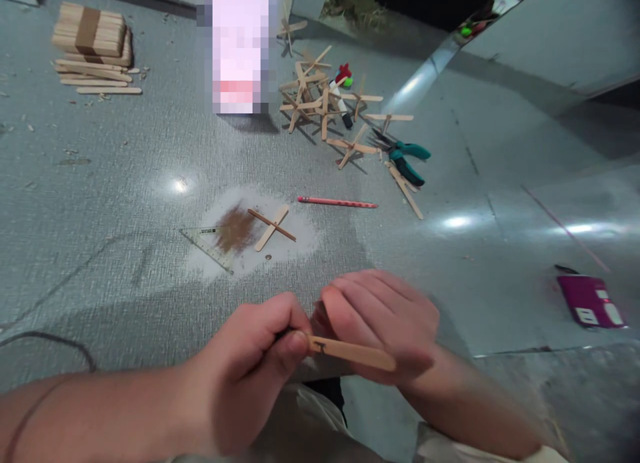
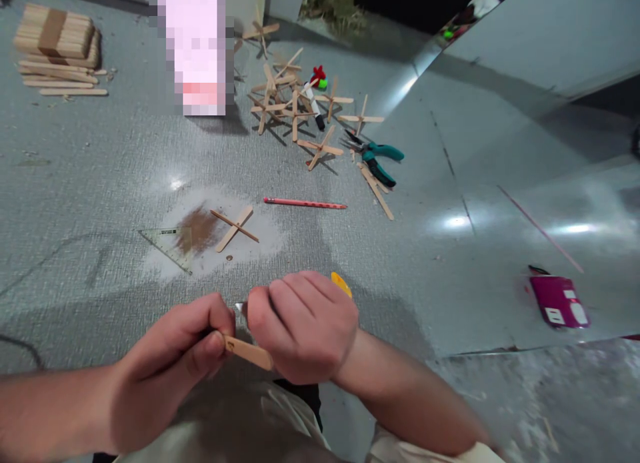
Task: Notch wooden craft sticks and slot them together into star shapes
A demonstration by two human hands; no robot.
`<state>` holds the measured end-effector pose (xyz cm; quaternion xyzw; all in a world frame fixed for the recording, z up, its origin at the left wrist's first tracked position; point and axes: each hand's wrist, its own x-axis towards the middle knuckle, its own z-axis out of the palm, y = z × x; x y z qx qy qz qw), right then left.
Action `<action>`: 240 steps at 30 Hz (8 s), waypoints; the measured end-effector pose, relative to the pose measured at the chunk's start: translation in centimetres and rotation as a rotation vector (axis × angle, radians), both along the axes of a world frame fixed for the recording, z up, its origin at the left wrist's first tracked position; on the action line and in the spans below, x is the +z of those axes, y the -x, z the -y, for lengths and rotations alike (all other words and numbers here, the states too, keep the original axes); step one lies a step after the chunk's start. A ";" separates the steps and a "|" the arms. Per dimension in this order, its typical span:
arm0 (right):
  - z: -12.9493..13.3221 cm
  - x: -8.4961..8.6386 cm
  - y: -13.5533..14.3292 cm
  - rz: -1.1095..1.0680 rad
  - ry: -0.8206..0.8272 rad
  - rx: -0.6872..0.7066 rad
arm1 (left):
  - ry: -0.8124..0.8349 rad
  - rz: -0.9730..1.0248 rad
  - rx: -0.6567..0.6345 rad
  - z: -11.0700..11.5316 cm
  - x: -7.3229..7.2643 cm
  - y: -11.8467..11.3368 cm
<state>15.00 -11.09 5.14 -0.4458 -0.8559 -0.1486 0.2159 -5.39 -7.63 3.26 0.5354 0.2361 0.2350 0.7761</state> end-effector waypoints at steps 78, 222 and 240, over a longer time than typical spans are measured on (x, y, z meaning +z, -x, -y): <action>-0.2 1.4 -0.6 -0.479 0.335 -0.086 | -0.292 -0.250 -0.019 -1.5 0.1 -0.2; -1.7 -0.9 -1.9 -0.344 0.302 0.481 | 0.520 -0.111 -0.161 -1.9 1.7 -0.9; -0.5 -0.6 -1.2 -0.306 0.273 0.305 | 0.489 -0.047 -0.113 -2.1 1.7 -0.8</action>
